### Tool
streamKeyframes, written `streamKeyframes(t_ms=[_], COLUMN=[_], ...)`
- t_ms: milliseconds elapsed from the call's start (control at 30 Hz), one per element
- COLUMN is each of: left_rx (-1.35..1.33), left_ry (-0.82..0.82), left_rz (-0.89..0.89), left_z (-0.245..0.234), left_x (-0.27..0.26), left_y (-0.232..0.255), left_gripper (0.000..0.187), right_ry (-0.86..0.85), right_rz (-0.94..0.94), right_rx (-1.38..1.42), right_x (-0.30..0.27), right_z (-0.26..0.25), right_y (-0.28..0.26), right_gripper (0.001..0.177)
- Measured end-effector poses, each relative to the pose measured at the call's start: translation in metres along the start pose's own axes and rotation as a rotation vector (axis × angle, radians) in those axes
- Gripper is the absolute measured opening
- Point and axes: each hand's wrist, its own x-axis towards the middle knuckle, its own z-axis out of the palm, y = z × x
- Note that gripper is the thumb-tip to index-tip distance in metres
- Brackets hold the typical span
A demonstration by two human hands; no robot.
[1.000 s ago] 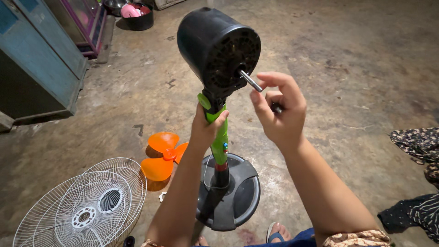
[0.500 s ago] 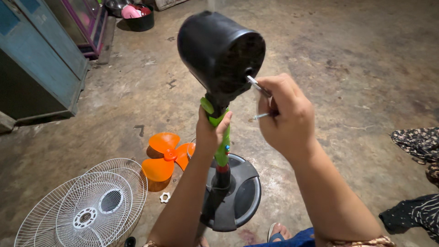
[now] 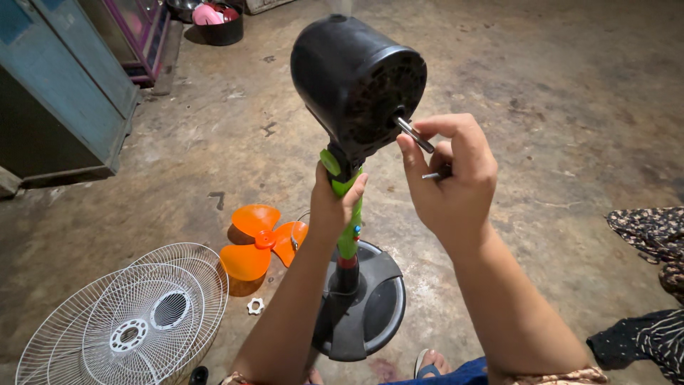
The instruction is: The person uses a screwdriver to tighten screws on the stand and motor housing of a disassembled pedestal fan. They work on the base joint and then move to the rear of the motor casing, turning the screwdriver repeatedly.
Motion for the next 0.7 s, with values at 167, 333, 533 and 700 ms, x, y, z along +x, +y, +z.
streamKeyframes(t_ms=[167, 333, 533, 700], left_rx=[0.046, 0.054, 0.061, 0.128], left_ry=[0.010, 0.021, 0.010, 0.035], left_rz=[0.016, 0.022, 0.003, -0.009], left_z=[0.000, 0.007, 0.010, 0.009], left_x=[0.001, -0.009, -0.010, -0.009], left_y=[-0.001, 0.009, 0.016, 0.018], left_gripper=[0.051, 0.050, 0.050, 0.052], right_ry=[0.005, 0.041, 0.058, 0.048], right_rz=[-0.031, 0.032, -0.031, -0.056], right_rx=[-0.053, -0.077, -0.116, -0.099], right_x=[0.009, 0.014, 0.008, 0.008], right_z=[0.000, 0.008, 0.007, 0.007], right_y=[-0.007, -0.005, 0.007, 0.007], right_gripper=[0.026, 0.042, 0.038, 0.041])
